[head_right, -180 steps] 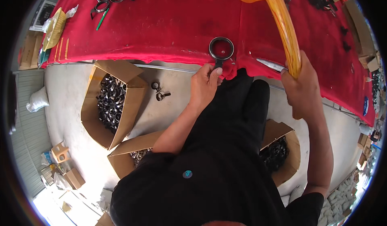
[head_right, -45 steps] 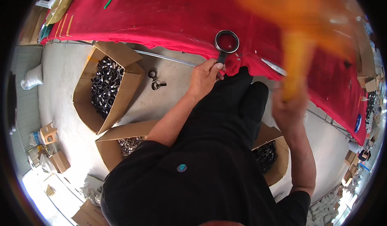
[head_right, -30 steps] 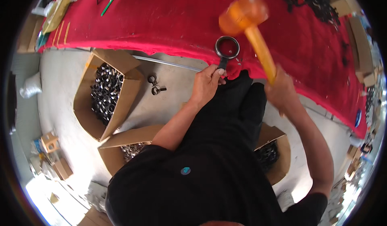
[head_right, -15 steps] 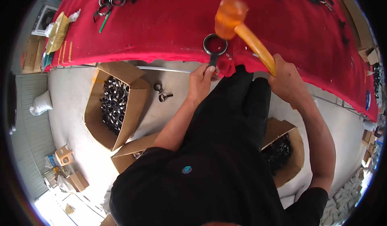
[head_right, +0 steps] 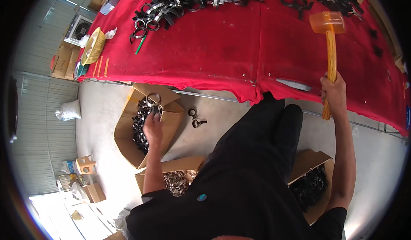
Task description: The person takes metal clamps, strikes each one with a mallet, and places the finished clamps into cardboard boxes.
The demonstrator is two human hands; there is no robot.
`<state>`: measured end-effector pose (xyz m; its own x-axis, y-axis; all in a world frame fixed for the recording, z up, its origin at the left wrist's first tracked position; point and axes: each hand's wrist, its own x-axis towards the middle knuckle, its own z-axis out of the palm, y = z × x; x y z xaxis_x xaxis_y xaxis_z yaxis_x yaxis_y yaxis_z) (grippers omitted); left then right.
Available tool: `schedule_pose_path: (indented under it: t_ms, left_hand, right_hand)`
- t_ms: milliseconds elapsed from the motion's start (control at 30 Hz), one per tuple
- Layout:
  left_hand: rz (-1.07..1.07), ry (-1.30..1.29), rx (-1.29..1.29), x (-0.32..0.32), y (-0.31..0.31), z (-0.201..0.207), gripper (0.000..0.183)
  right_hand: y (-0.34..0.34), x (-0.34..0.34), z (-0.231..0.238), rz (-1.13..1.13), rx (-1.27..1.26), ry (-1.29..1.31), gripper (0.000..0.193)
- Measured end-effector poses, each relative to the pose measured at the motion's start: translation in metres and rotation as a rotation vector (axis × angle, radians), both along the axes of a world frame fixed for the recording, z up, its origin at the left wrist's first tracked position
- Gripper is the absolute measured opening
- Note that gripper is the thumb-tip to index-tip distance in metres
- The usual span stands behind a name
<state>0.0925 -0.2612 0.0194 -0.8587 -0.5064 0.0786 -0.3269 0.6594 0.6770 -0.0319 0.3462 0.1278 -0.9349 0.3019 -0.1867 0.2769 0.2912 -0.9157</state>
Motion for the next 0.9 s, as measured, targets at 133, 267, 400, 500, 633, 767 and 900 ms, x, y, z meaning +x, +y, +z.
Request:
schedule_pose_path:
  t_ms: [133, 267, 400, 500, 633, 767, 900]
  left_hand:
    - [0.166, -0.284, -0.556, 0.022, -0.069, 0.01, 0.057]
    - [0.053, 0.011, -0.456, -0.061, 0.003, 0.063, 0.036]
    - [-0.416, 0.433, -0.61, -0.177, 0.106, 0.104, 0.038]
    - [-0.708, 0.604, -0.729, -0.26, 0.203, 0.129, 0.043]
    - [-0.922, 0.601, -1.024, -0.361, 0.301, 0.144, 0.04]
    - [-0.858, 0.221, -1.291, -0.434, 0.33, 0.129, 0.024]
    - [-0.808, -0.023, -1.248, -0.451, 0.312, 0.12, 0.023]
  right_hand:
    - [0.012, -0.013, -0.019, -0.06, -0.003, 0.054, 0.015]
    - [0.015, -0.016, -0.03, -0.137, 0.006, 0.049, 0.014]
    - [0.015, -0.022, -0.027, -0.144, -0.078, 0.015, 0.013]
    - [0.014, -0.024, -0.025, -0.149, -0.039, 0.004, 0.013]
    - [0.012, -0.024, -0.025, -0.207, -0.022, 0.026, 0.013]
    - [0.008, -0.027, -0.024, -0.226, -0.04, 0.059, 0.014]
    - [0.008, -0.027, -0.024, -0.216, -0.037, 0.065, 0.015]
